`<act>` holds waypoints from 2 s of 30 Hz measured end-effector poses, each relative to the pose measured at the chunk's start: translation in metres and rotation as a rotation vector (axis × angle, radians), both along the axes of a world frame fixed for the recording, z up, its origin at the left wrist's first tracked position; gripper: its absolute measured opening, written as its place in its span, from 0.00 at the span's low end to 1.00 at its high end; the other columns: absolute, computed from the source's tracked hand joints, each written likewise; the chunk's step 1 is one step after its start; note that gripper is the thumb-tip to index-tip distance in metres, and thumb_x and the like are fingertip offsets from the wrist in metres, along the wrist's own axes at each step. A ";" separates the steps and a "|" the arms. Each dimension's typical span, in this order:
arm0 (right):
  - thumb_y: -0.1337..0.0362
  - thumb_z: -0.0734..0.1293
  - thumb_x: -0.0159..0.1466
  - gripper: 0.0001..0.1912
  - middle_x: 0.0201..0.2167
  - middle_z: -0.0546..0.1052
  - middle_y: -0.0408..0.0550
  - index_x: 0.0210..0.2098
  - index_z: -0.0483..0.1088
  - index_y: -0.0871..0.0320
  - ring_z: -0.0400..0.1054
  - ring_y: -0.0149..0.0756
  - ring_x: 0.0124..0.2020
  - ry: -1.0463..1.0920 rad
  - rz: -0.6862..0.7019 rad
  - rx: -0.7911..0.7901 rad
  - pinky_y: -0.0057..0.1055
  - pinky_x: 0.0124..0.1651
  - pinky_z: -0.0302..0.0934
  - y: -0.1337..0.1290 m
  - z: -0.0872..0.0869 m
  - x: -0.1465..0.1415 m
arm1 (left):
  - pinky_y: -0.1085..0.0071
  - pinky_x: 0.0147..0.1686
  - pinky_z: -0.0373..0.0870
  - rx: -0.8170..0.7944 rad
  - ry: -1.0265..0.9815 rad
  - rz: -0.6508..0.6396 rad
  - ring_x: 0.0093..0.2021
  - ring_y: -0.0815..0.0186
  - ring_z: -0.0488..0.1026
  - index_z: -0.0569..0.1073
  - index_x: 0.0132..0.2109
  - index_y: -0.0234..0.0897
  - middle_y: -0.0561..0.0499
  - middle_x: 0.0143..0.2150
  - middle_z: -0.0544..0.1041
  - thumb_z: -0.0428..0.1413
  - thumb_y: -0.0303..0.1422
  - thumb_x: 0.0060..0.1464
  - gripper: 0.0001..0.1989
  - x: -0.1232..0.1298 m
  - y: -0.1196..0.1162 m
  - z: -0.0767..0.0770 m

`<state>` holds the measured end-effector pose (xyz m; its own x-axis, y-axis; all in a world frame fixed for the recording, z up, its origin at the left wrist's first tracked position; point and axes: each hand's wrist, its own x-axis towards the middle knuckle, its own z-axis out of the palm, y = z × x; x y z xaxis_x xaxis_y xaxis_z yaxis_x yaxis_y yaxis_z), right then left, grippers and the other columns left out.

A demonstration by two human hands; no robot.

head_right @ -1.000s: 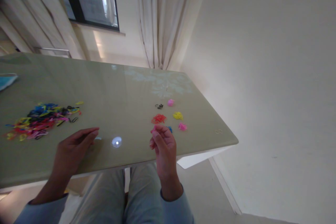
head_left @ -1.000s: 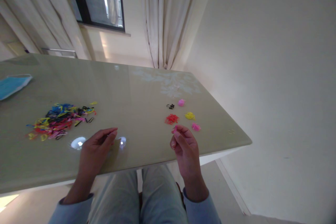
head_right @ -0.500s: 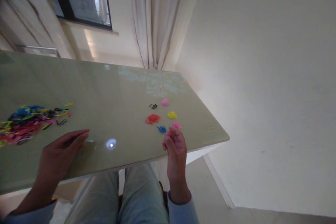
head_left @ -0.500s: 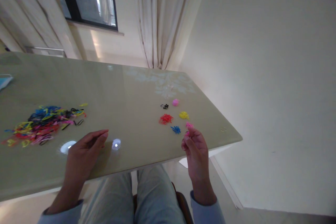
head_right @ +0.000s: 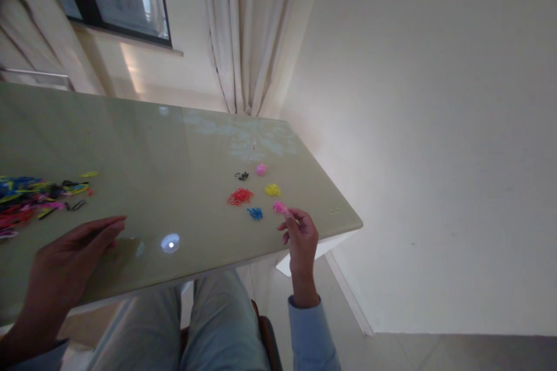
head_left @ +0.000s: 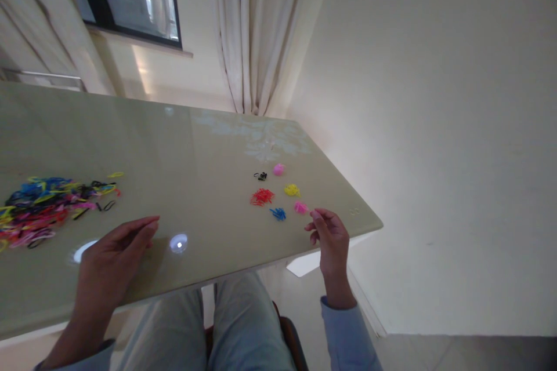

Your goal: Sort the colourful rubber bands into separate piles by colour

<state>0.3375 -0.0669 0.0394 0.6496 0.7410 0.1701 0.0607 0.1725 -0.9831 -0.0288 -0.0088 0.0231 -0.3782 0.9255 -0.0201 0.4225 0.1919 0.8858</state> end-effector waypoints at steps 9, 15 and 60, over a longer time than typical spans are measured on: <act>0.51 0.69 0.57 0.21 0.23 0.79 0.49 0.40 0.76 0.62 0.71 0.37 0.21 -0.418 -0.018 -0.210 0.28 0.23 0.61 0.027 -0.014 0.036 | 0.69 0.37 0.72 0.004 0.027 0.008 0.34 0.61 0.77 0.80 0.42 0.44 0.55 0.34 0.81 0.57 0.52 0.41 0.23 0.002 0.000 0.005; 0.51 0.67 0.56 0.20 0.25 0.80 0.51 0.38 0.78 0.61 0.73 0.40 0.23 -0.500 -0.033 -0.253 0.34 0.31 0.66 0.033 -0.015 0.034 | 0.70 0.34 0.71 0.031 0.012 0.024 0.31 0.63 0.77 0.80 0.41 0.44 0.55 0.34 0.82 0.58 0.52 0.41 0.23 0.003 -0.001 0.006; 0.51 0.65 0.64 0.15 0.32 0.81 0.51 0.36 0.78 0.54 0.75 0.40 0.31 -0.700 0.840 0.055 0.31 0.34 0.70 0.056 -0.018 -0.109 | 0.67 0.40 0.70 -0.058 0.828 -0.145 0.40 0.58 0.77 0.80 0.44 0.38 0.43 0.42 0.81 0.50 0.32 0.54 0.16 -0.108 0.061 0.036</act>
<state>0.2289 -0.0111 0.0210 -0.3127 0.8824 0.3515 0.4456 0.4631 -0.7661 -0.1367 0.0522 0.0591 -0.1686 0.9721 0.1628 0.9555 0.1207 0.2690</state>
